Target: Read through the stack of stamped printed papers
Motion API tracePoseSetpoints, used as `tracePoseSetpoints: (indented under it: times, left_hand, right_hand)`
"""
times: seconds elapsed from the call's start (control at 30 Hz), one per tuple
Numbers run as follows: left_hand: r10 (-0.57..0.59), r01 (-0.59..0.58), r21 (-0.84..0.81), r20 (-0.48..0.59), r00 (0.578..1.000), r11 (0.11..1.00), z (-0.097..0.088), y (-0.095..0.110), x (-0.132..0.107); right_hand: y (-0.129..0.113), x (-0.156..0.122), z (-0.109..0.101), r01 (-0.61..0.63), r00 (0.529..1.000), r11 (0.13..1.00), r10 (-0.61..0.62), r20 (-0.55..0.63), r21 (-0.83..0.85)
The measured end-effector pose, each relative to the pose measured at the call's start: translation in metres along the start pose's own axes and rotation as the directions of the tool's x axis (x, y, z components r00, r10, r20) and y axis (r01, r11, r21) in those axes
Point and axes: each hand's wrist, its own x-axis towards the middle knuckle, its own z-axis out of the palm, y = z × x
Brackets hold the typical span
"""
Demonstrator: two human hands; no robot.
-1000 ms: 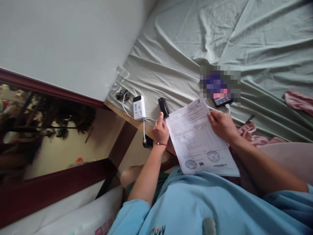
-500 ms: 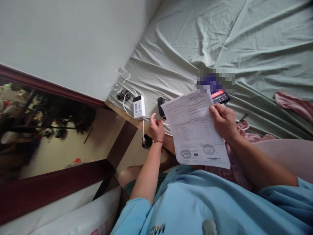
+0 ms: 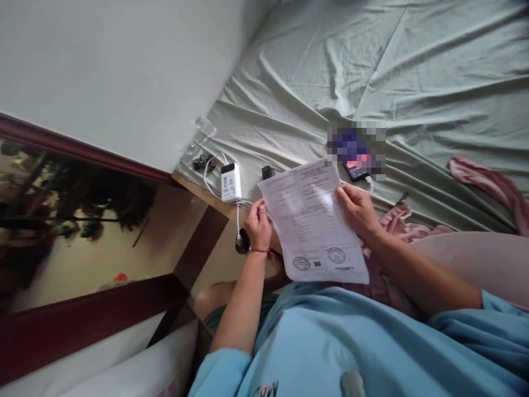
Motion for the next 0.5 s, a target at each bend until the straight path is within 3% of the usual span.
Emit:
tracePoseSetpoints:
  times: [0.23,0.37,0.5]
  left_hand:
    - [-0.029,0.035,-0.093,0.064,0.998,0.995,-0.007,-0.005,-0.017]
    - [-0.007,0.017,-0.062,0.151,0.988,0.998,-0.016,-0.007,-0.021]
    - [-0.007,0.009,-0.046,0.063,0.998,0.999,-0.018,-0.011,-0.021]
  right_hand:
    - [-0.001,-0.006,0.006,-0.046,0.998,0.998,0.044,0.036,0.048]
    - [0.0,-0.007,0.006,-0.062,0.997,0.996,0.059,0.043,0.061]
    - [0.002,-0.007,0.007,-0.028,0.997,0.999,0.03,0.069,-0.033]
